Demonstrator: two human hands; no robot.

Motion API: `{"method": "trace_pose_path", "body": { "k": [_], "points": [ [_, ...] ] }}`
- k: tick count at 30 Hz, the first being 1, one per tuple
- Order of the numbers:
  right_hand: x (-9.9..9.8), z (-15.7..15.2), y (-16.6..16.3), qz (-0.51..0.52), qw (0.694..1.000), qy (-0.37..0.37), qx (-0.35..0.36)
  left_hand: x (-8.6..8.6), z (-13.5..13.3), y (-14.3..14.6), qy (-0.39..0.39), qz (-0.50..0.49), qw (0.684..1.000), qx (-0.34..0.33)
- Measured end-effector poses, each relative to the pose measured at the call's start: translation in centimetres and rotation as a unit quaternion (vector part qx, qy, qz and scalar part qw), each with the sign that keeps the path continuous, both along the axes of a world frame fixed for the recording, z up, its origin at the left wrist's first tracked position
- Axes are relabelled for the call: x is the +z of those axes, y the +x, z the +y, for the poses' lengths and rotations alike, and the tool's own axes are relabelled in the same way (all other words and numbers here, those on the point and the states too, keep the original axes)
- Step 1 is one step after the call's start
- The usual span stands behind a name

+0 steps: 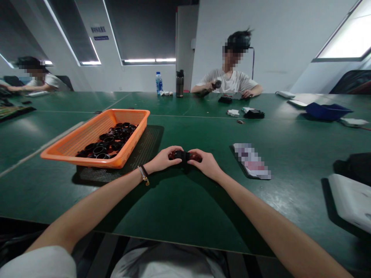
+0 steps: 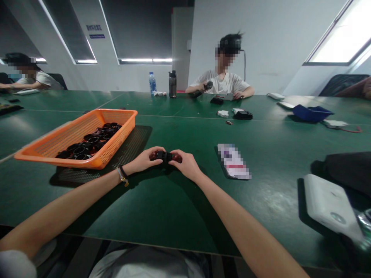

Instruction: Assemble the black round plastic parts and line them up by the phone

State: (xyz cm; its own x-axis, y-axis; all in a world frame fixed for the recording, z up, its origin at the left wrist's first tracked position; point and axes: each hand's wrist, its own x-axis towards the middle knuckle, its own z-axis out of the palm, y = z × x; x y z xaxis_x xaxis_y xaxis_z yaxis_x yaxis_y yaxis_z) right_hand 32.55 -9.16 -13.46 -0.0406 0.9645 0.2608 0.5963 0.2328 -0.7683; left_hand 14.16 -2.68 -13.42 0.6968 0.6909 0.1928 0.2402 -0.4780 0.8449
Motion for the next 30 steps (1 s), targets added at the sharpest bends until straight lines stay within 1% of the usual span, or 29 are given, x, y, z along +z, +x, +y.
{"method": "trace_pose_path", "body": {
  "k": [19,26,30],
  "points": [
    [0.25,-0.10,-0.01,-0.029,1.000,0.003,0.003,-0.05,0.14,-0.03,0.006,0.002,1.000,0.003],
    [-0.24,-0.07,0.05,-0.006,1.000,0.028,0.013,0.25,-0.05,0.07,-0.009,-0.003,1.000,0.003],
    [-0.32,-0.07,0.11,-0.003,0.999,0.029,0.016,0.19,-0.08,0.09,-0.015,-0.002,1.000,0.002]
  ]
}}
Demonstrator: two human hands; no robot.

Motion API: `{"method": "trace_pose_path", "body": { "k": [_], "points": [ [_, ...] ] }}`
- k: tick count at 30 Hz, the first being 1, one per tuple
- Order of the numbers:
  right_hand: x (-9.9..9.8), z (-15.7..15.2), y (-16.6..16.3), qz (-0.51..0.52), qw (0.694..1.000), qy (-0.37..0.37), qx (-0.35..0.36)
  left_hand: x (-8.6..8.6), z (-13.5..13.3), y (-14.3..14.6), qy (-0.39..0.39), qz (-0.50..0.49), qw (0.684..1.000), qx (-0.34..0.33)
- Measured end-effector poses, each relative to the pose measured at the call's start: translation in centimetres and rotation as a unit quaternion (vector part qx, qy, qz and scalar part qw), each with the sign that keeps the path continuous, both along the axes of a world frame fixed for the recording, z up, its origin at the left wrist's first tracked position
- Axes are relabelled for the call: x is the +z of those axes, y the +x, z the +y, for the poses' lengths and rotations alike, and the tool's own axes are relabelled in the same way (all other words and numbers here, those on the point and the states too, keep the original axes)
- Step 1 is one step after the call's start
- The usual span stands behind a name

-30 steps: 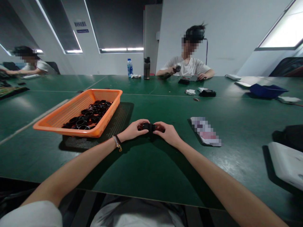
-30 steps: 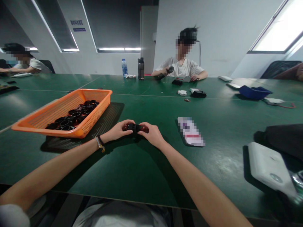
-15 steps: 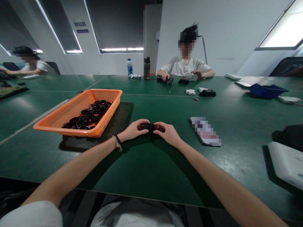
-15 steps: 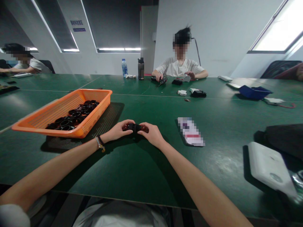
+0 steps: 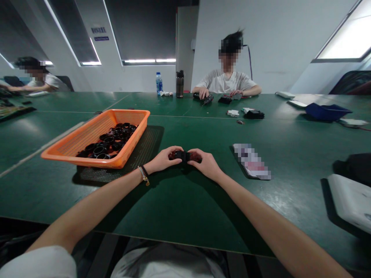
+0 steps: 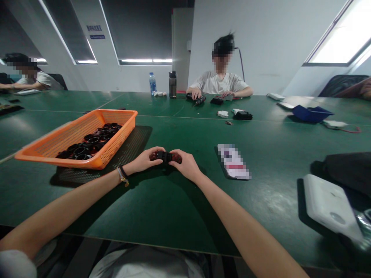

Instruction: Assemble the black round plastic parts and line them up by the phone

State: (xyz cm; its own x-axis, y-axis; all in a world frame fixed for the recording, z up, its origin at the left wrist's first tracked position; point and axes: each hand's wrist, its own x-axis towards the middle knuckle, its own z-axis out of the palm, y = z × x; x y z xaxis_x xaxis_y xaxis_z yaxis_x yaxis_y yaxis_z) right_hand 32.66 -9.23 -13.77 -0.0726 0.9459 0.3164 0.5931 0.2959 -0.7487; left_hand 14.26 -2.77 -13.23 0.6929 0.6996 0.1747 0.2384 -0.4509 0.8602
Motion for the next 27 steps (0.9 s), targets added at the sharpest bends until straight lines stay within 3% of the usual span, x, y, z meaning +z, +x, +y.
{"method": "trace_pose_path", "body": {
  "k": [27],
  "points": [
    [0.31,0.06,-0.04,-0.036,0.999,-0.023,-0.015,0.01,-0.06,-0.05,0.003,0.009,1.000,0.005]
  ]
}}
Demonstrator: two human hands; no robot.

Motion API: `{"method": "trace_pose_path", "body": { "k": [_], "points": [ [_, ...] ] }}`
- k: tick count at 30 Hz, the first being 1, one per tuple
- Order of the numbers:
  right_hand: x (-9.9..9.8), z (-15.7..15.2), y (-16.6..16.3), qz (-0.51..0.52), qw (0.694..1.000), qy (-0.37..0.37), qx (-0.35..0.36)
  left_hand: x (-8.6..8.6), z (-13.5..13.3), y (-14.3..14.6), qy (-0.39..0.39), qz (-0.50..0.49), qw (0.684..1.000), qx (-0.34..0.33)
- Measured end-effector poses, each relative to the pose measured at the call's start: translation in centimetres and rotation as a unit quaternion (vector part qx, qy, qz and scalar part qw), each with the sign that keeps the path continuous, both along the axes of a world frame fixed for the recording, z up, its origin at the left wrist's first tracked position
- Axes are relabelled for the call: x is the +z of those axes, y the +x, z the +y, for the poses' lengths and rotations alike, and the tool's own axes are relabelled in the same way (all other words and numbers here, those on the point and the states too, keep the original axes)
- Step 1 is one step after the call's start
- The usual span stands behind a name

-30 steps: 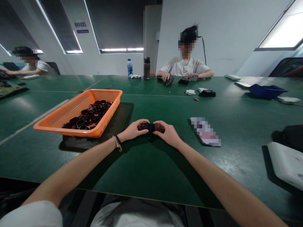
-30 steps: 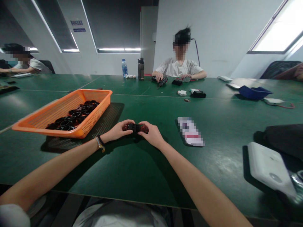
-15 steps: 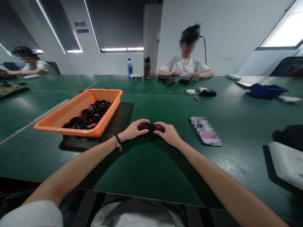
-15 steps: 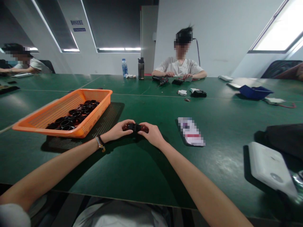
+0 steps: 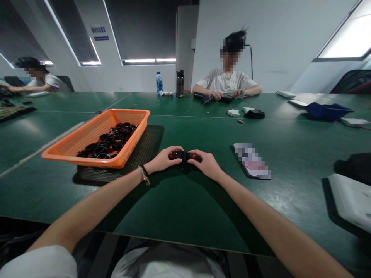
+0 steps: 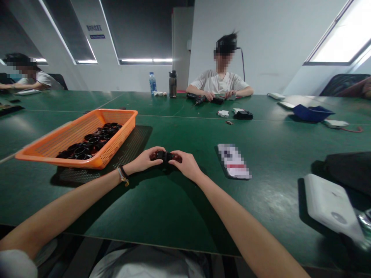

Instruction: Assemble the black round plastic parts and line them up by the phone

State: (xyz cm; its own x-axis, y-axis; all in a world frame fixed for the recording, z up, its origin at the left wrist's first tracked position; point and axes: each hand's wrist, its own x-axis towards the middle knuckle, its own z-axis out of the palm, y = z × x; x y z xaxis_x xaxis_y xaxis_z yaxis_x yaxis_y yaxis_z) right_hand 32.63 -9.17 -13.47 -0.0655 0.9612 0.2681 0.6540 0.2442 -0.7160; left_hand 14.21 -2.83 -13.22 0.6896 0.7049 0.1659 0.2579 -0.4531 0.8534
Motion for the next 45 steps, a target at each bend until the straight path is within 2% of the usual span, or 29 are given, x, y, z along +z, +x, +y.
{"method": "trace_pose_path", "body": {
  "k": [9,45],
  "points": [
    [0.10,-0.22,-0.08,0.012,0.999,0.027,0.020,0.06,0.04,0.01,-0.006,-0.006,1.000,0.000],
    [0.06,-0.21,-0.19,0.016,1.000,0.000,0.008,-0.03,0.09,0.01,0.005,-0.003,1.000,-0.002]
  ]
}}
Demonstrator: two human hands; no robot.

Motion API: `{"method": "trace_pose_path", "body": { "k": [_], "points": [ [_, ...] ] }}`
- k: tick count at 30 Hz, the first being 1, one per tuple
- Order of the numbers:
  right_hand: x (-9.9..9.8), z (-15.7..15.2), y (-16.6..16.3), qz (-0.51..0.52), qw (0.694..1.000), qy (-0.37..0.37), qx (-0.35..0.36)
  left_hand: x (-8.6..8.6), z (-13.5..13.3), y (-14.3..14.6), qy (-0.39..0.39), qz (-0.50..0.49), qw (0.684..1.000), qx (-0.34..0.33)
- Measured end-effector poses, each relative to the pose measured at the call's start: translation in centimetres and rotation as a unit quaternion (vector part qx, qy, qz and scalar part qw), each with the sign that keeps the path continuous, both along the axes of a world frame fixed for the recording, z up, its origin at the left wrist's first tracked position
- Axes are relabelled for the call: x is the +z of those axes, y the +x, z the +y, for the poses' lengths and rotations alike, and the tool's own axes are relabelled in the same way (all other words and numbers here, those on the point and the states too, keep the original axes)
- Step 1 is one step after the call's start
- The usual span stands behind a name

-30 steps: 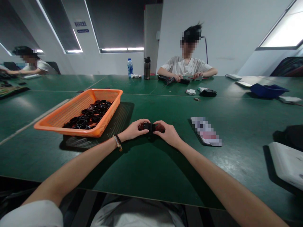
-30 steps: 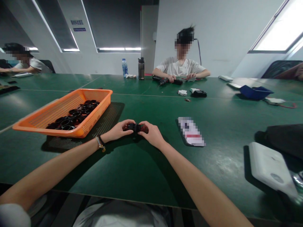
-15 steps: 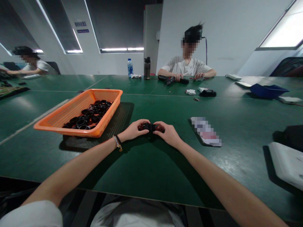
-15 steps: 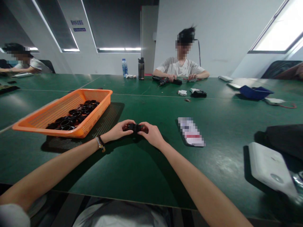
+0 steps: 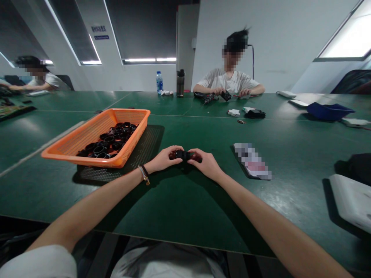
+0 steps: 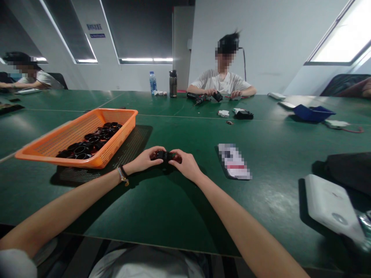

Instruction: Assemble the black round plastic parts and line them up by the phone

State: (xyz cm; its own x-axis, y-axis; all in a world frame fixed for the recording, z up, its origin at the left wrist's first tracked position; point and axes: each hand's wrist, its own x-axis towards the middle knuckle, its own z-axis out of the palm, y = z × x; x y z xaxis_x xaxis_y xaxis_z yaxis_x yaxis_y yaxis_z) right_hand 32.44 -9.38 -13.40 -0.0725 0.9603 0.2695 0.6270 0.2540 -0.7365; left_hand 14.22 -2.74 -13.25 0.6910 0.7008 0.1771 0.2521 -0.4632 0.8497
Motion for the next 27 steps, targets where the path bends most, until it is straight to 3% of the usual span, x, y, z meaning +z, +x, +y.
{"method": "trace_pose_path", "body": {
  "k": [27],
  "points": [
    [0.02,0.00,-0.14,0.015,1.000,-0.014,-0.002,0.02,-0.02,-0.07,0.013,0.009,1.000,-0.004]
  ]
}}
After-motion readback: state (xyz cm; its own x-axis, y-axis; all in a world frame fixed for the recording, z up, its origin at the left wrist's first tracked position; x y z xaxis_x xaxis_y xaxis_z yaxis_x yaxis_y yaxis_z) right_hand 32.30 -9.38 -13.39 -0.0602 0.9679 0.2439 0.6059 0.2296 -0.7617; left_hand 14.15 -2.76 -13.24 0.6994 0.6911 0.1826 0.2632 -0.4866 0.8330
